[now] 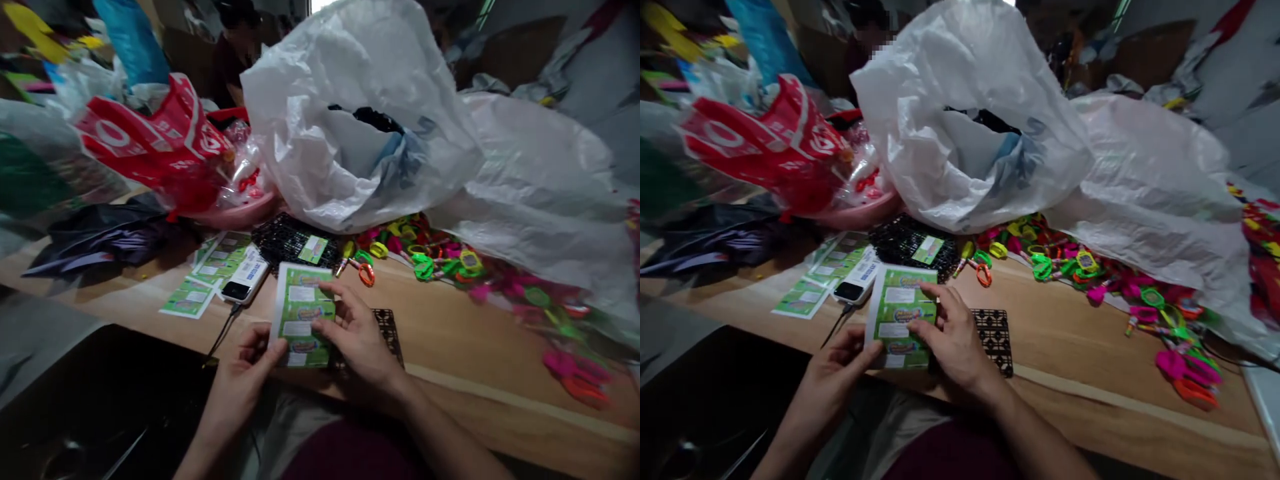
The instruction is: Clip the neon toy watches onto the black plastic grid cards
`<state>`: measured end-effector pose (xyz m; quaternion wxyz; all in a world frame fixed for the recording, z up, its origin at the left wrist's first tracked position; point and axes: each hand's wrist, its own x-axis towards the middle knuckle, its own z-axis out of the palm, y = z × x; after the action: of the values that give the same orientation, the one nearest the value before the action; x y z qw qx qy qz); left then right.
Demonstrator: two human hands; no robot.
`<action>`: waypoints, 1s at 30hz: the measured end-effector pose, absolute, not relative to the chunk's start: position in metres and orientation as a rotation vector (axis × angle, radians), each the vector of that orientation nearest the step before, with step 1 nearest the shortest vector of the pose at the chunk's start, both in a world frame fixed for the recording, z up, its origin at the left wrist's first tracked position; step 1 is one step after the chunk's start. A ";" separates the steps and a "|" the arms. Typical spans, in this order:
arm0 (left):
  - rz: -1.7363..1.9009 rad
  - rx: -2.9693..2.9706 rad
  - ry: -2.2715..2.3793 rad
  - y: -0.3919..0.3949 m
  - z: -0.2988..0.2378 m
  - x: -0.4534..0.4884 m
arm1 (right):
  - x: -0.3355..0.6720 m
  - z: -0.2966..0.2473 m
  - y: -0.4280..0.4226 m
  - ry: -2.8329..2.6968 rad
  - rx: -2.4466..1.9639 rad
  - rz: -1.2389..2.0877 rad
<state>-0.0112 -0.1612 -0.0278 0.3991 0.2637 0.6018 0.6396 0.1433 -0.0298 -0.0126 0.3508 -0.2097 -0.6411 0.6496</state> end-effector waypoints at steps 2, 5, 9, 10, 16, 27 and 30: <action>1.645 0.627 1.458 -0.154 -0.026 0.005 | 0.151 -0.014 -0.032 -1.659 -0.594 1.720; 1.739 0.615 1.399 -0.145 -0.020 0.017 | 0.165 -0.016 -0.033 -1.741 -0.624 1.691; 1.739 0.768 1.396 -0.141 -0.014 0.021 | 0.179 -0.018 -0.030 -1.769 -0.635 1.609; 1.703 0.824 1.415 -0.141 -0.014 0.021 | 0.181 -0.019 -0.029 -1.791 -0.647 1.565; 1.510 1.040 1.766 -0.152 -0.022 0.018 | 0.193 -0.011 -0.029 -2.020 -0.606 1.154; 1.577 1.055 1.817 -0.145 -0.019 0.029 | 0.199 -0.011 -0.034 -2.164 -0.678 0.700; 1.490 1.012 1.766 -0.145 -0.023 0.039 | 0.196 -0.011 -0.040 -2.272 -0.563 0.557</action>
<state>0.0386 -0.1448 -0.0228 0.3046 0.3821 0.6669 0.5625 0.1958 -0.0398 -0.0111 0.3597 -0.2182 -0.8811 0.2160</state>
